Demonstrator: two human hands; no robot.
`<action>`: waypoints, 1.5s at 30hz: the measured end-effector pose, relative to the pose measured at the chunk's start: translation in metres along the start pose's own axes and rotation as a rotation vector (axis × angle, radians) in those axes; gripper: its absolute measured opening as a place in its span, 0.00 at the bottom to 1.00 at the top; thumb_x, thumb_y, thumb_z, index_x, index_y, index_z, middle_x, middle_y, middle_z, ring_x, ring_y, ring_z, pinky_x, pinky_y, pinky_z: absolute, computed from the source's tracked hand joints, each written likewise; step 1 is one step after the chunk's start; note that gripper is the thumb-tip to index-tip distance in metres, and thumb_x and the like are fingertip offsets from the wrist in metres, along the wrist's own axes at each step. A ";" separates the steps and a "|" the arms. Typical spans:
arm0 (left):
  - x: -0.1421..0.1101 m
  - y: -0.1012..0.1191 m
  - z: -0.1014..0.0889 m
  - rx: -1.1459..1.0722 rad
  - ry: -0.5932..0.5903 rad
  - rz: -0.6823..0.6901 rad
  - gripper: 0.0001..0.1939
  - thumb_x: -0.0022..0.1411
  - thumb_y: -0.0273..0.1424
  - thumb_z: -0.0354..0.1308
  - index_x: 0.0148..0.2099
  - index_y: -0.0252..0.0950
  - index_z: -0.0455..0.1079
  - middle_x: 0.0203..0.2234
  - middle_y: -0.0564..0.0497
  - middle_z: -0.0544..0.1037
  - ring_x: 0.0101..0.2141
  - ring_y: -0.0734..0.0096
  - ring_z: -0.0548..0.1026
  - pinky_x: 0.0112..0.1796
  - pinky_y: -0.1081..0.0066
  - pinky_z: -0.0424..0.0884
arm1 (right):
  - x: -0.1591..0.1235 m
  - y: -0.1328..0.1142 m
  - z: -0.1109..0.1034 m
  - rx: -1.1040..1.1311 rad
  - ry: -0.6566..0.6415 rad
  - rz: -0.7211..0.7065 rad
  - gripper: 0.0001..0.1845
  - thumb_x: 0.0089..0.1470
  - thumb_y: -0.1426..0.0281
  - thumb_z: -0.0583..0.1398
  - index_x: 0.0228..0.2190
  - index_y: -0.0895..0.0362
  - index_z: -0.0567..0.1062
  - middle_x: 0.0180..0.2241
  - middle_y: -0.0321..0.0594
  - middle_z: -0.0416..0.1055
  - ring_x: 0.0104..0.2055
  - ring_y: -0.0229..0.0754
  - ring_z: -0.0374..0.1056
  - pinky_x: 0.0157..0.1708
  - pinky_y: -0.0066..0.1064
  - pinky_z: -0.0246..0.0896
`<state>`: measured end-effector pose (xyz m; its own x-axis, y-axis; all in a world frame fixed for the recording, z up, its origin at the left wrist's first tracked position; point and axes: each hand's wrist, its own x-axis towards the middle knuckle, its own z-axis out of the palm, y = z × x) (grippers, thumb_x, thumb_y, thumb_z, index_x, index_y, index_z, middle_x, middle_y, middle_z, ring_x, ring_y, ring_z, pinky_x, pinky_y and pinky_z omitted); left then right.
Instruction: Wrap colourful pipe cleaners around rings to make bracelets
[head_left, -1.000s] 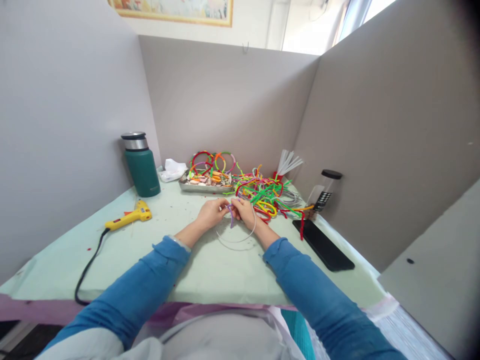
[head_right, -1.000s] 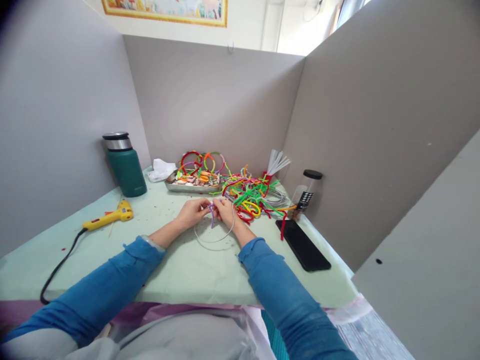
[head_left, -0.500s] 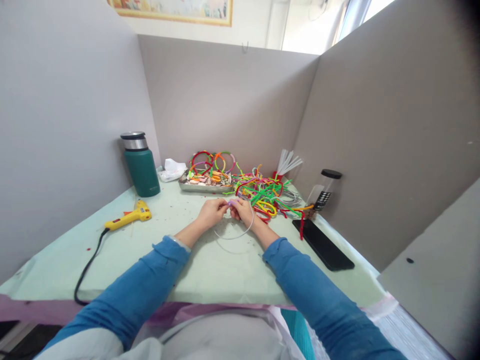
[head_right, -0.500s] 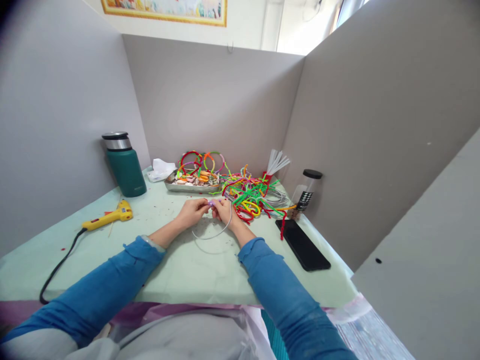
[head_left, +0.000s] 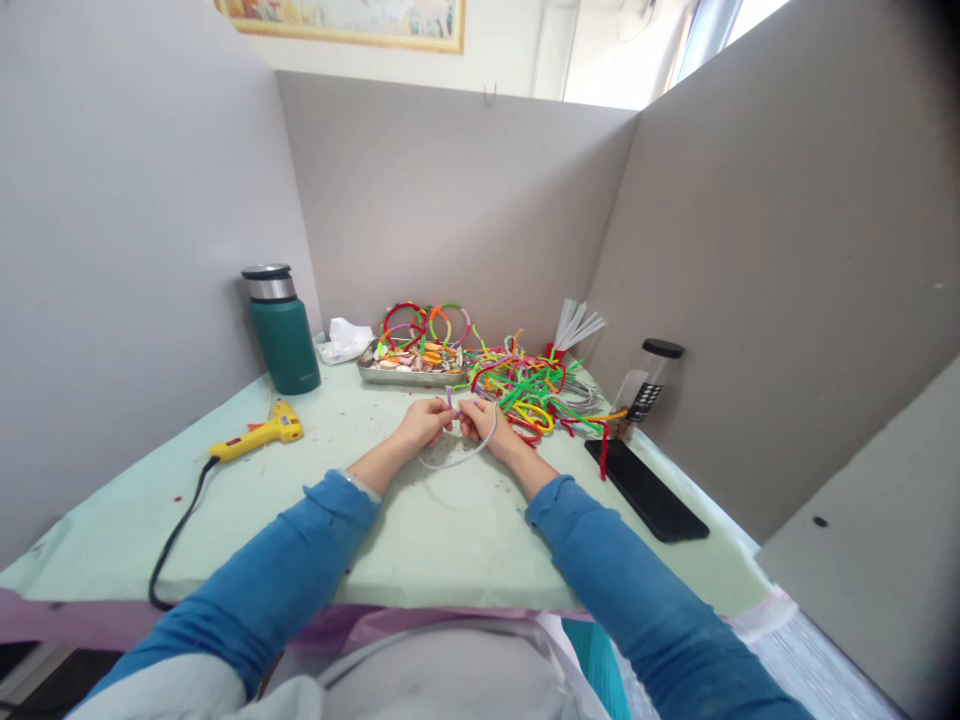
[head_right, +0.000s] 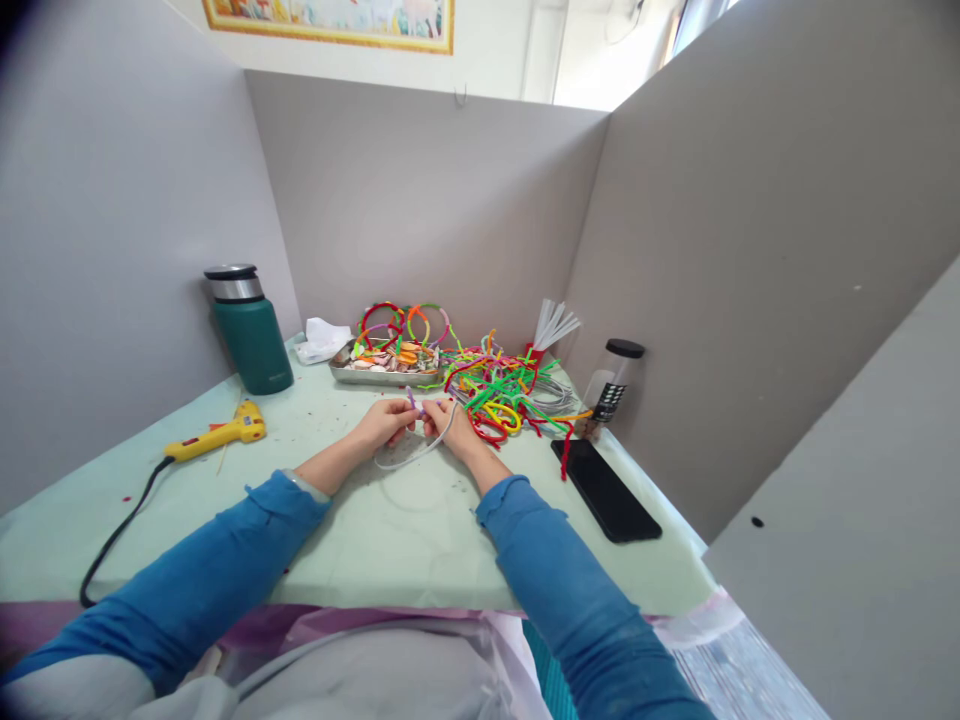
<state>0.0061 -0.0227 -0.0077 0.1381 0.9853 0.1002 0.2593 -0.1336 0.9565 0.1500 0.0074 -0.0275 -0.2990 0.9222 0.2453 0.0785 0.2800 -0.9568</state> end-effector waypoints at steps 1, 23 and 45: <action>-0.001 0.001 0.000 -0.029 -0.006 -0.014 0.13 0.55 0.37 0.56 0.24 0.35 0.61 0.08 0.61 0.58 0.09 0.83 0.52 0.13 0.77 0.46 | 0.000 0.001 0.000 -0.009 0.002 -0.006 0.19 0.51 0.56 0.54 0.20 0.58 0.67 0.12 0.32 0.63 0.13 0.30 0.53 0.13 0.23 0.45; -0.004 0.010 -0.005 -0.289 -0.130 -0.186 0.07 0.53 0.29 0.54 0.27 0.34 0.60 0.14 0.58 0.61 0.09 0.85 0.52 0.12 0.77 0.43 | -0.005 -0.004 -0.001 -0.053 -0.051 -0.043 0.18 0.52 0.58 0.53 0.20 0.58 0.66 0.13 0.32 0.63 0.14 0.30 0.54 0.15 0.23 0.47; 0.000 0.005 -0.010 -0.444 -0.172 -0.185 0.05 0.48 0.28 0.56 0.26 0.32 0.62 0.16 0.57 0.63 0.11 0.86 0.52 0.13 0.78 0.44 | -0.012 -0.013 -0.003 0.003 -0.095 -0.085 0.17 0.52 0.58 0.54 0.22 0.58 0.66 0.15 0.32 0.65 0.14 0.30 0.54 0.15 0.23 0.48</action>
<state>-0.0020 -0.0227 -0.0003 0.2930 0.9516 -0.0924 -0.1323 0.1361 0.9818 0.1549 -0.0062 -0.0174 -0.3935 0.8657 0.3093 0.0469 0.3549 -0.9337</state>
